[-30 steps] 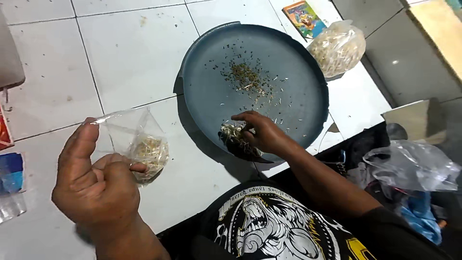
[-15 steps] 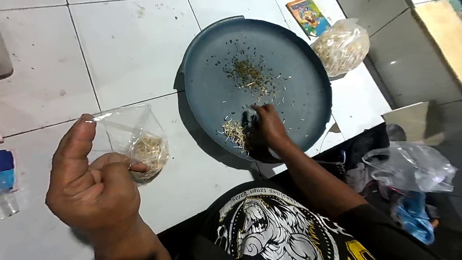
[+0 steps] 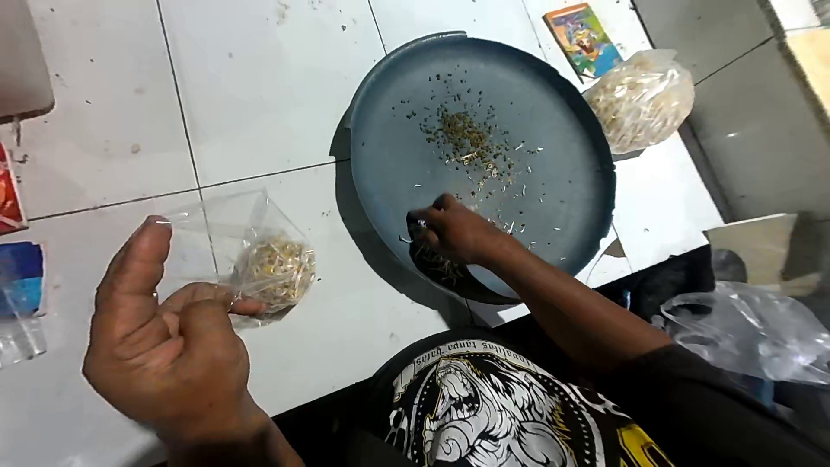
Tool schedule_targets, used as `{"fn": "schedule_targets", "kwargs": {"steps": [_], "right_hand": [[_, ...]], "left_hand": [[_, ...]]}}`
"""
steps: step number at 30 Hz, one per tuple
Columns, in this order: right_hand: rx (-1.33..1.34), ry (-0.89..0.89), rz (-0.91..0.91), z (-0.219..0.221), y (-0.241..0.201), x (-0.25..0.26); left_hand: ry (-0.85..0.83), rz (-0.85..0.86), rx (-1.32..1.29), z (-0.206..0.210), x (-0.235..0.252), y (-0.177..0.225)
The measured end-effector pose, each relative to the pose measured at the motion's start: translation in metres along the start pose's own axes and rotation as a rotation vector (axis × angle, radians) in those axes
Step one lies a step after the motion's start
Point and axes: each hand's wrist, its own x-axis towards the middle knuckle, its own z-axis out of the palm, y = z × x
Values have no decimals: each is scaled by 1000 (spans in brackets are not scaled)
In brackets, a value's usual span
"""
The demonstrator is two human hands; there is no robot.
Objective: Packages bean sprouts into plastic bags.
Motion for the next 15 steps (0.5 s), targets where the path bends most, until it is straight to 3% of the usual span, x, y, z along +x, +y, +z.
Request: {"fn": "schedule_targets", "kwargs": {"steps": [2, 4, 8, 15], "right_hand": [[13, -127, -57, 1, 1, -28], [18, -140, -49, 11, 2, -43], [189, 84, -124, 27, 0, -28], [206, 242, -222, -23, -21, 5]], "left_hand": [[4, -8, 0, -1, -1, -3], [2, -24, -2, 1, -2, -6], [-38, -35, -6, 11, -2, 0], [-29, 0, -7, 6, -2, 9]]}}
